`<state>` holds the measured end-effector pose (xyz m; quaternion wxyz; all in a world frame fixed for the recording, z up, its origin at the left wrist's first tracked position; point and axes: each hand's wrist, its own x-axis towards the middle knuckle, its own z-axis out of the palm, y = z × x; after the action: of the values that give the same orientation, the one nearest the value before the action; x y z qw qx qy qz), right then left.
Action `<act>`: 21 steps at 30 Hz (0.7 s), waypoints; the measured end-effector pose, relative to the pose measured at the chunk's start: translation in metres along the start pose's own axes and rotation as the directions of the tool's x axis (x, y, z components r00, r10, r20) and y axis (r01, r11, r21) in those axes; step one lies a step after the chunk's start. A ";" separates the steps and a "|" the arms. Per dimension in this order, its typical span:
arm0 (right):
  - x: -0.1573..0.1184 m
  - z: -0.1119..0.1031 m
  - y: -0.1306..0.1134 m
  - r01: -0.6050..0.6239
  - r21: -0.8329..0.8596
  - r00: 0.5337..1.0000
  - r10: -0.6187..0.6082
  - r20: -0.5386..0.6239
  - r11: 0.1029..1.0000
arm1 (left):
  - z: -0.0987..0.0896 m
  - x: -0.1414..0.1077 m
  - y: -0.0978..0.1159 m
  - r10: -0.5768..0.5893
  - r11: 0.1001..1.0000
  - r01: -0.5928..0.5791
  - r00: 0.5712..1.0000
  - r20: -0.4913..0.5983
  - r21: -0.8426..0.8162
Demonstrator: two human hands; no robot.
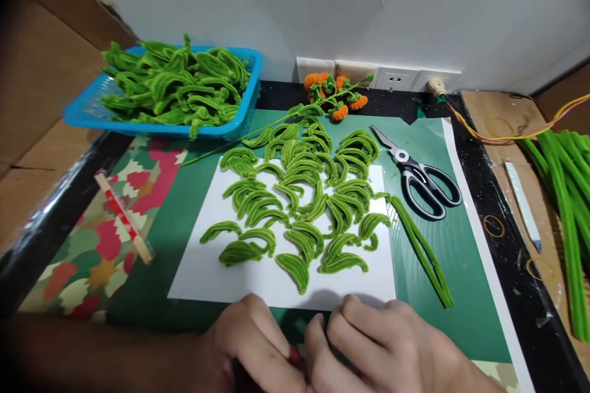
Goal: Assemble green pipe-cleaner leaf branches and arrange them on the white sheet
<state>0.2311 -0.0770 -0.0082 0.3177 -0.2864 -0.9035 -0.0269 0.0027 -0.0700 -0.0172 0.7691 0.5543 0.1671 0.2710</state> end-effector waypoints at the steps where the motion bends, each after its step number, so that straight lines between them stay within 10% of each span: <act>1: 0.001 0.000 -0.001 -0.024 0.014 1.000 0.024 -0.001 1.000 | 0.000 -0.001 0.000 0.050 0.999 -0.049 0.998 -0.046 0.023; 4: 0.001 0.002 -0.006 -0.223 0.011 0.973 0.222 0.056 0.975 | 0.000 -0.004 0.000 0.177 0.981 -0.163 0.973 -0.145 0.108; 8: -0.004 0.008 -0.008 -0.052 0.105 0.998 0.057 -0.038 0.993 | -0.001 -0.008 0.001 0.115 0.980 -0.104 0.991 -0.063 0.168; 13: -0.005 -0.002 -0.010 -0.234 0.021 0.970 0.232 0.068 0.972 | 0.003 -0.014 -0.005 0.085 0.974 -0.049 0.984 -0.159 0.222; 21: -0.002 -0.013 0.003 -0.097 0.103 0.979 0.076 0.187 0.990 | 0.003 -0.015 -0.003 0.079 0.970 -0.041 0.986 -0.149 0.241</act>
<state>0.2417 -0.0785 0.0002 0.2498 -0.3084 -0.9156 0.0639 -0.0067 -0.0815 -0.0200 0.6734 0.6237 0.2414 0.3150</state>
